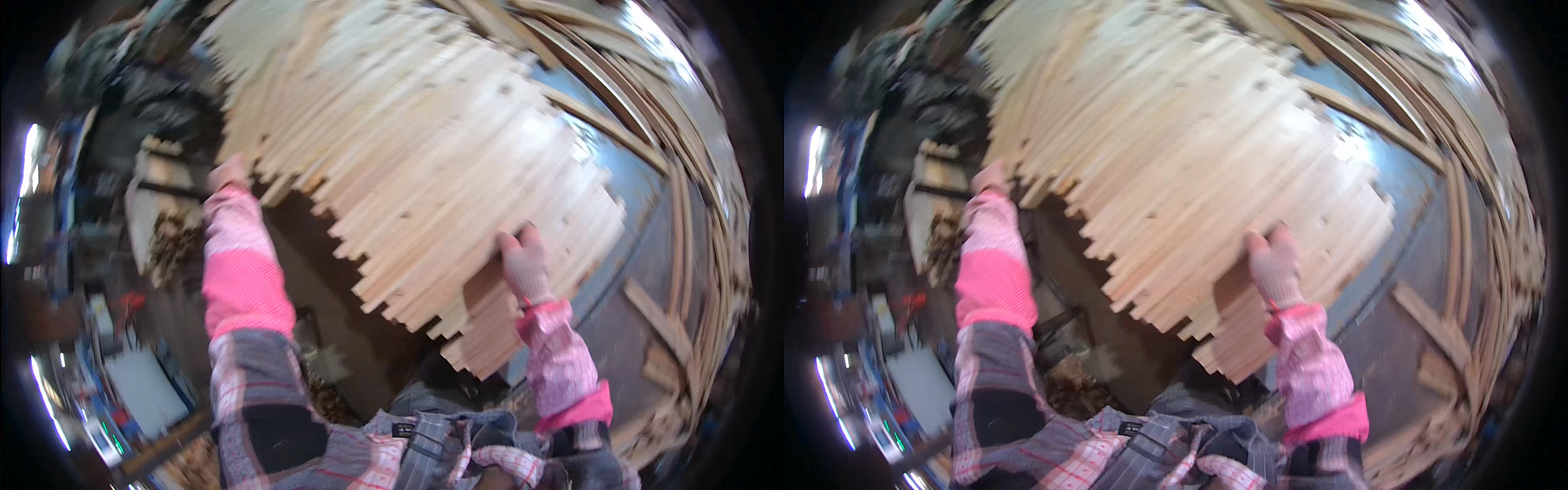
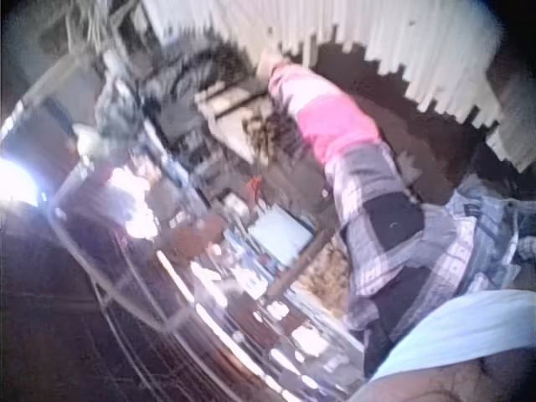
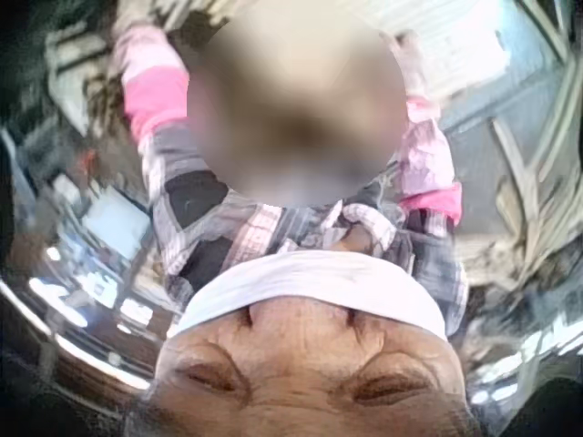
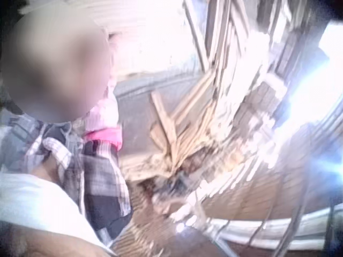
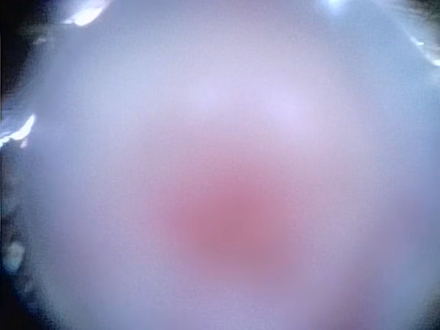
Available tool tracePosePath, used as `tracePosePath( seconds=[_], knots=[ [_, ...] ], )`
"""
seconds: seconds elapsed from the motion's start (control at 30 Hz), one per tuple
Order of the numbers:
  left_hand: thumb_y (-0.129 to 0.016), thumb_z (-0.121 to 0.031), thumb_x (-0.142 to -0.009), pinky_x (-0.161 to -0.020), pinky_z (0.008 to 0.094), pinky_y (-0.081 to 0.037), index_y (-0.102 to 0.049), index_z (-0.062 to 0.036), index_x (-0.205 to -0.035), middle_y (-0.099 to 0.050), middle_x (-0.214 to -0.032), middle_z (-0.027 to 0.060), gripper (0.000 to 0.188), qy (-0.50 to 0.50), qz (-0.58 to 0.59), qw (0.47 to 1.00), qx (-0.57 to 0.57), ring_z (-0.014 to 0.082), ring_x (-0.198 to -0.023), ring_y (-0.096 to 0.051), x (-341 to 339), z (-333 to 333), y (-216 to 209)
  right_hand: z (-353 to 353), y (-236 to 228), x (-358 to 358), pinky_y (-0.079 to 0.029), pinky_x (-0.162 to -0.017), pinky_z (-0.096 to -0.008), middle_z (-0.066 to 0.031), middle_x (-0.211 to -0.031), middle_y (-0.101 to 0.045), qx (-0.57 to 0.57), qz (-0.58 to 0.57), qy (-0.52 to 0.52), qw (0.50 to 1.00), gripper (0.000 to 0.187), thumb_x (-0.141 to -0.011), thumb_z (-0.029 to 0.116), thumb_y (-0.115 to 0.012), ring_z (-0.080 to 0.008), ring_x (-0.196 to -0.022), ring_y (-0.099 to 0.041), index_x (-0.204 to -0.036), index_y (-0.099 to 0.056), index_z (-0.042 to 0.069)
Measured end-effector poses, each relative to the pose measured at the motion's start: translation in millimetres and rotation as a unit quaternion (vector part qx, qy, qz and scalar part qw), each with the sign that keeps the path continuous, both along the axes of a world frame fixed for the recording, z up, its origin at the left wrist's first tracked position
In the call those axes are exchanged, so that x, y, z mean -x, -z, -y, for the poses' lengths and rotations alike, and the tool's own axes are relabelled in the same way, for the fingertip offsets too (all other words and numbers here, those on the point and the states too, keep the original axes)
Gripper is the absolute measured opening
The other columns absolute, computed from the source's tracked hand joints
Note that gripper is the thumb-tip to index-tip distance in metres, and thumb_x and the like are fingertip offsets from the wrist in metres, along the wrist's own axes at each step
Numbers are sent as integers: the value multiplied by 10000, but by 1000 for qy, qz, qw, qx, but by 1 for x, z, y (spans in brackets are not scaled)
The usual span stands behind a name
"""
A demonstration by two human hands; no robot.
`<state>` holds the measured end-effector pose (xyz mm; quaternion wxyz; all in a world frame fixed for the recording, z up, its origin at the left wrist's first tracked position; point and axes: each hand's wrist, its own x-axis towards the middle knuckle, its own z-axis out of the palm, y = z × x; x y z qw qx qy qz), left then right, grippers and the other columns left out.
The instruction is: The person sorts and stacks long wooden slats on a metal table, moving them from a scattered pile into organized groups by hand.
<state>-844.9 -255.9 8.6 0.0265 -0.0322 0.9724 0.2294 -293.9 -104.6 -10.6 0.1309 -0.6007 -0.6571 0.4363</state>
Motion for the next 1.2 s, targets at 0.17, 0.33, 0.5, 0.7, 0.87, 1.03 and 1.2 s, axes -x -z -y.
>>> tracePosePath(
  seconds=[0.17,0.33,0.5,0.7,0.87,1.03,1.2],
  knots=[
    [-754,-388,-830,-868,398,-537,-689,-4,-1193,-715,-1130,161,533,132,-168,966,145,263,-991,-675,-13,-19,-13,-4,-20,6,-521,-825,-487,-232,-1041,-666,60,53,14,997,338,-861,355,-639,-373,-950,-642,-971,-666,37],
    [-628,-167,-968,-1036,334,-460,-586,-12,-1348,-649,-1288,136,413,376,-163,907,-97,258,-1191,-605,-51,-80,2,-24,-26,-30,-494,-986,-440,-271,-1182,-647,120,-28,-98,988,478,-867,311,-645,-392,-1136,-629,-1207,-589,-21],
    [-561,-38,-999,-1039,335,-475,-609,2,-1319,-640,-1294,142,327,639,-2,653,-406,230,-1184,-611,-372,-199,-28,10,-44,-168,-496,-987,-434,-263,-1198,-648,-3,7,33,999,556,-869,265,-645,-395,-1125,-632,-1334,-554,-24],
    [-783,-332,-830,-1050,439,-446,-567,-48,-1357,-621,-1268,169,637,819,-57,539,-186,322,-1188,-591,-688,-242,-16,19,-48,-371,-379,-1143,-407,-247,-1432,-517,-12,105,211,972,593,-903,339,-621,-370,-1350,-480,-1357,-540,-34],
    [-721,-375,-850,-956,461,-455,-530,-49,-1382,-645,-1164,168,652,782,-34,603,155,331,-1125,-609,-779,-260,-4,-20,-48,-502,-515,-892,-413,-188,-1020,-689,-87,163,269,945,465,-858,249,-682,-335,-976,-664,-1241,-605,-3],
    [-728,-323,-863,-804,449,-515,-640,-42,-1159,-655,-1016,196,418,767,58,635,-71,322,-938,-656,-753,-199,-1,-120,-24,-576,-476,-1015,-413,-235,-1278,-624,-222,199,243,923,639,-875,273,-688,-384,-1153,-614,-1391,-498,-52],
    [-601,-237,-1003,-625,228,-413,-664,-20,-1136,-581,-791,-64,263,516,368,743,-215,49,-711,-501,-788,-148,-15,-203,-40,-531,-550,-881,-481,-228,-1119,-667,-88,322,40,942,560,-922,323,-641,-311,-1039,-680,-1334,-519,-36]
  ],
)
